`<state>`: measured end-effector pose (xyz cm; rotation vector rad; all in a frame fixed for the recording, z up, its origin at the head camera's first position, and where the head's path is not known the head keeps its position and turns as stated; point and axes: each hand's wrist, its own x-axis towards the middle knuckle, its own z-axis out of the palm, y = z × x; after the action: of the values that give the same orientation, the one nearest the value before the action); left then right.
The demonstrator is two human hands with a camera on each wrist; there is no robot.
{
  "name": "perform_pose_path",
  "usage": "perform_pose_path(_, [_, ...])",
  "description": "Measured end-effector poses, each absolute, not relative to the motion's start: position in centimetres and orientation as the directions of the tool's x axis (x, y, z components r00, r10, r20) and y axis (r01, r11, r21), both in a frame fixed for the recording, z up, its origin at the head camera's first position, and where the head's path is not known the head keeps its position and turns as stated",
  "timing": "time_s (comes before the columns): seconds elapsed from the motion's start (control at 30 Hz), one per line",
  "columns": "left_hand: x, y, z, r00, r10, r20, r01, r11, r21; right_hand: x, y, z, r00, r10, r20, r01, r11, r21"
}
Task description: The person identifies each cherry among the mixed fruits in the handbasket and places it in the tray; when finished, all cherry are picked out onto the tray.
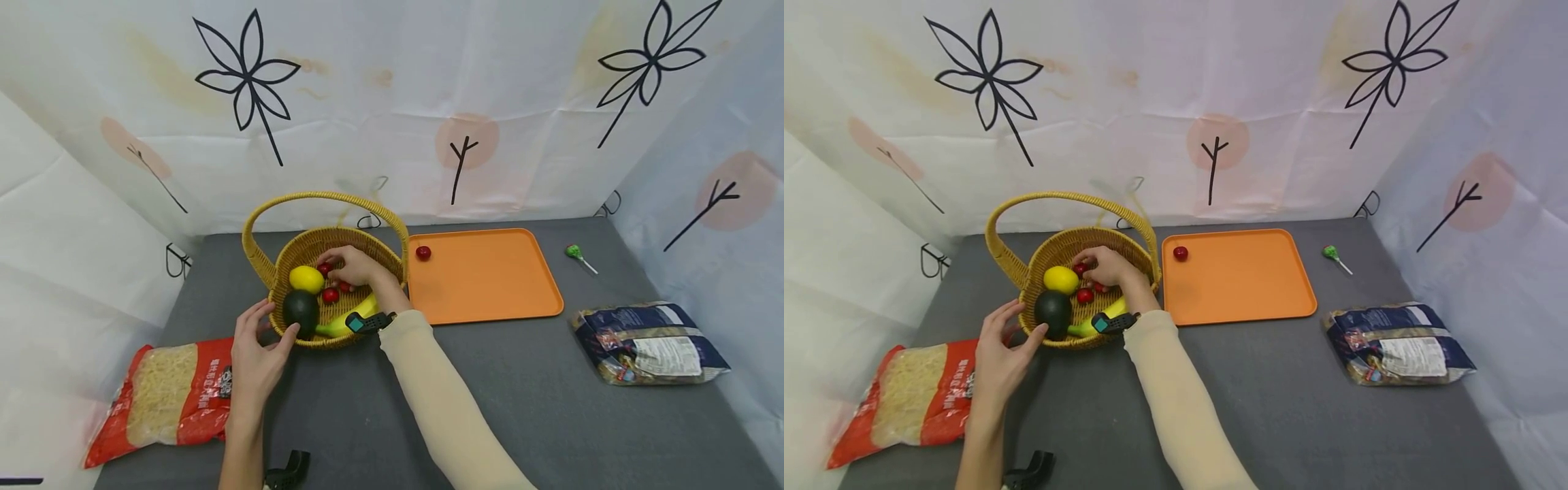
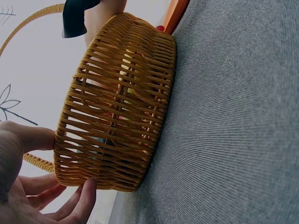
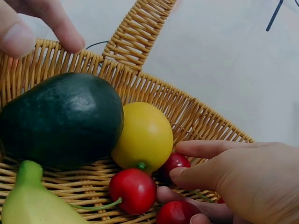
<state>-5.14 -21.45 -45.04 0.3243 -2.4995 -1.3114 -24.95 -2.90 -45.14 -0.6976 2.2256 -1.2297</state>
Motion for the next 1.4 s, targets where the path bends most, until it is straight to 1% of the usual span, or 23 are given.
perform_pose_path(0.13, [-5.0, -21.5, -45.0, -0.928, -0.336, 0.16, -0.059, 0.557, 0.828, -24.9, -3.0, -45.2, -0.731, -0.66, -0.175, -0.235, 0.484, -0.843])
perform_pose_path(0.27, [-5.0, -21.5, -45.0, -0.929, -0.335, 0.158, -0.062, 0.561, 0.826, -24.9, -2.9, -45.1, -0.734, -0.657, -0.169, -0.269, 0.511, -0.816])
perform_pose_path(0.37, [-5.0, -21.4, -45.0, -0.93, -0.334, 0.157, -0.062, 0.561, 0.825, -24.8, -2.8, -45.1, -0.74, -0.649, -0.175, -0.261, 0.517, -0.815])
perform_pose_path(0.5, [-5.1, -21.4, -45.1, -0.93, -0.332, 0.157, -0.06, 0.558, 0.827, -24.7, -2.5, -45.0, -0.757, -0.634, -0.161, -0.227, 0.485, -0.844])
perform_pose_path(0.67, [-5.1, -21.3, -45.1, -0.932, -0.328, 0.156, -0.057, 0.556, 0.829, -24.4, -2.0, -44.7, -0.811, -0.58, -0.081, -0.202, 0.406, -0.891])
perform_pose_path(0.73, [-5.1, -21.3, -45.1, -0.932, -0.329, 0.155, -0.059, 0.556, 0.829, -24.1, -1.8, -44.4, -0.818, -0.572, -0.055, -0.197, 0.368, -0.909])
perform_pose_path(0.87, [-5.0, -21.4, -45.1, -0.93, -0.332, 0.156, -0.062, 0.561, 0.826, -23.4, -1.2, -43.3, -0.82, -0.572, 0.007, -0.224, 0.311, -0.924])
perform_pose_path(1.0, [-5.0, -21.5, -45.0, -0.929, -0.335, 0.157, -0.063, 0.563, 0.824, -22.9, -0.7, -42.4, -0.826, -0.56, 0.064, -0.269, 0.292, -0.918])
perform_pose_path(1.2, [-5.0, -21.5, -45.0, -0.929, -0.332, 0.163, -0.057, 0.565, 0.823, -22.3, 0.0, -42.3, -0.817, -0.574, 0.048, -0.267, 0.303, -0.915])
perform_pose_path(1.4, [-5.0, -21.5, -45.0, -0.93, -0.333, 0.155, -0.065, 0.564, 0.823, -21.0, 1.4, -41.8, -0.784, -0.617, 0.064, -0.289, 0.272, -0.918])
